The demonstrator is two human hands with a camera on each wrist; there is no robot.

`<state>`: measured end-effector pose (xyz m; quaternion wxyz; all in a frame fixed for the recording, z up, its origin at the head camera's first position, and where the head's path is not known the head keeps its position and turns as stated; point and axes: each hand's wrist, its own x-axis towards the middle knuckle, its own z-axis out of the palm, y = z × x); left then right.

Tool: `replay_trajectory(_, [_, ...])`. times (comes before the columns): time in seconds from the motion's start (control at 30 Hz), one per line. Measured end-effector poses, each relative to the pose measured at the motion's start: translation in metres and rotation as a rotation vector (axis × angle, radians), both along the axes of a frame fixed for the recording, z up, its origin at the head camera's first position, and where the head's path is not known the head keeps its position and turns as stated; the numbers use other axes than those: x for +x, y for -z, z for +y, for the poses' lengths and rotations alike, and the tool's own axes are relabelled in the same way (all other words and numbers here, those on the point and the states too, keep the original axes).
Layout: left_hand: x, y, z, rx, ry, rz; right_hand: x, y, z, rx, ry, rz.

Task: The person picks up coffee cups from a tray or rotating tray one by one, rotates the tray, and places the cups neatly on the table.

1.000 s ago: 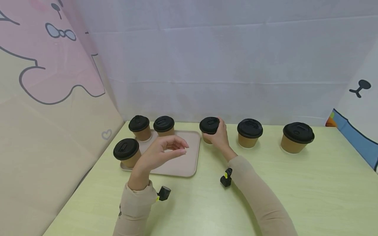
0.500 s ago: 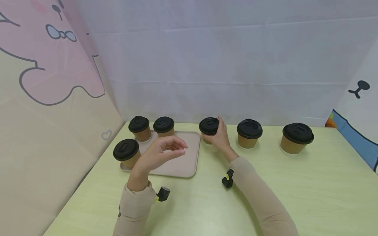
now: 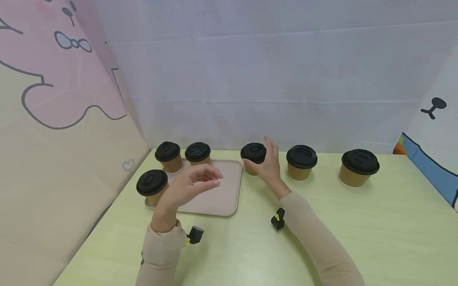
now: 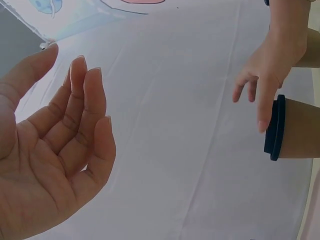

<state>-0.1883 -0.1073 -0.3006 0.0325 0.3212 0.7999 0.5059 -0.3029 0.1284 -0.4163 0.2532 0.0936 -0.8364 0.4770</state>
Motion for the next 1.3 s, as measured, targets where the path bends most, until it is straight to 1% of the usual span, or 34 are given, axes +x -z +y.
replay_trajectory(0.13, [-0.001, -0.001, -0.002, 0.0, -0.014, 0.007, 0.003, -0.006, 0.003, -0.016, 0.012, 0.084])
replay_trajectory(0.43, [-0.003, -0.001, -0.008, 0.017, -0.043, 0.009, 0.018, -0.022, 0.01, -0.069, 0.04, 0.18])
replay_trajectory(0.5, [-0.004, -0.001, -0.01, 0.025, -0.049, 0.003, 0.021, -0.025, 0.012, -0.09, 0.049, 0.195])
replay_trajectory(0.63, [-0.004, -0.001, -0.011, 0.045, -0.046, -0.013, 0.027, -0.029, 0.015, -0.135, 0.072, 0.195])
replay_trajectory(0.73, [-0.004, -0.001, -0.011, 0.057, -0.038, -0.019, 0.033, -0.033, 0.019, -0.144, 0.078, 0.199])
replay_trajectory(0.83, [-0.005, -0.001, -0.012, 0.061, -0.042, -0.012, 0.041, -0.037, 0.024, -0.095, 0.07, 0.221])
replay_trajectory(1.0, [-0.006, -0.002, -0.017, 0.075, -0.068, -0.014, 0.054, -0.043, 0.034, 0.066, 0.028, 0.273])
replay_trajectory(1.07, [-0.007, -0.001, -0.019, 0.09, -0.065, -0.019, 0.06, -0.045, 0.039, 0.117, 0.016, 0.289])
replay_trajectory(1.2, [-0.008, -0.001, -0.023, 0.121, -0.058, -0.012, 0.073, -0.046, 0.047, 0.17, 0.006, 0.293])
replay_trajectory(1.3, [-0.009, -0.001, -0.025, 0.135, -0.061, -0.01, 0.082, -0.046, 0.052, 0.182, 0.015, 0.277])
